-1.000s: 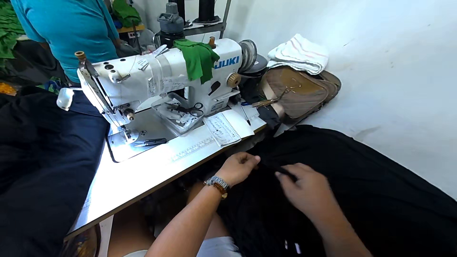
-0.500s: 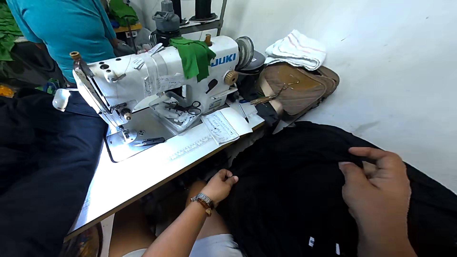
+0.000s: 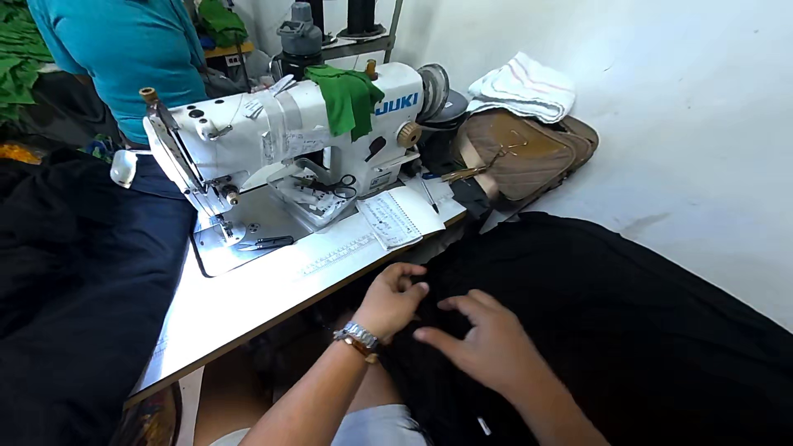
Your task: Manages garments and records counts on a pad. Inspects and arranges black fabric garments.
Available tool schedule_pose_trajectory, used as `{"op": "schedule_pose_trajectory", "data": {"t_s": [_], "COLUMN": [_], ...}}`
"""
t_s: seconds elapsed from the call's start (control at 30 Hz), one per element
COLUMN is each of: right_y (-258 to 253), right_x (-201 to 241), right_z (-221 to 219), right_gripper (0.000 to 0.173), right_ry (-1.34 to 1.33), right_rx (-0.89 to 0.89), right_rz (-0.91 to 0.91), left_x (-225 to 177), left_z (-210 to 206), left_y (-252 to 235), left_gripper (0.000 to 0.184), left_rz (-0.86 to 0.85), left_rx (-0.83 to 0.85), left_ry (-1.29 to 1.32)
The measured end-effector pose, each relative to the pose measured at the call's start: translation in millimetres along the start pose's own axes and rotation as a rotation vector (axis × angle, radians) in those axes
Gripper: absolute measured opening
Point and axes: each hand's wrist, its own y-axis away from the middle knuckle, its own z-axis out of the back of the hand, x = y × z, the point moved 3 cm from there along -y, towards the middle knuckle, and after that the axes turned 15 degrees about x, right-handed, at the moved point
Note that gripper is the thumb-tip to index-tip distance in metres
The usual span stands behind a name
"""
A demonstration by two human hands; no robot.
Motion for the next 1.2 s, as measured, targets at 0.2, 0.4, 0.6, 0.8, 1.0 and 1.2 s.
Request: {"op": "schedule_pose_trajectory", "data": {"t_s": [0.2,0.4,0.6,0.8,1.0,1.2], "right_y": [10,37,64,59,51,61], "right_x": [-35,-64,-83,-79,-57,-65], "right_z": [37,81,124,132,119,128], "right_gripper": [0.04,0.036,0.047,0.036,0.028,0.028], "right_ry": [-0.081,-0.181,-0.109,-0.179,-0.154,-0.092], "right_rx": [-0.236,-0.541,-0.776,-0.854,-0.781,-0.774], "right_rz": [-0.055,-0.193,-0.298,-0.19,-0.135,-0.152], "left_x": [-16,90,61,53,52,56], "left_z": [-7,-9,0,23,-39,-50], "left_y": [-28,-87,-65,-44,-73,-94], "left_gripper": [0.034,0.053,0.018,0.019,0.045,0.046], "left_rz": [-0.034,0.391,0.052,-0.074,-0.097,0.11], "left_rx": [0.043,0.105,0.058,0.136,0.114,0.466], "left_ry": [-0.123,-0.642,-0.58,-0.656,-1.196,-1.096]}}
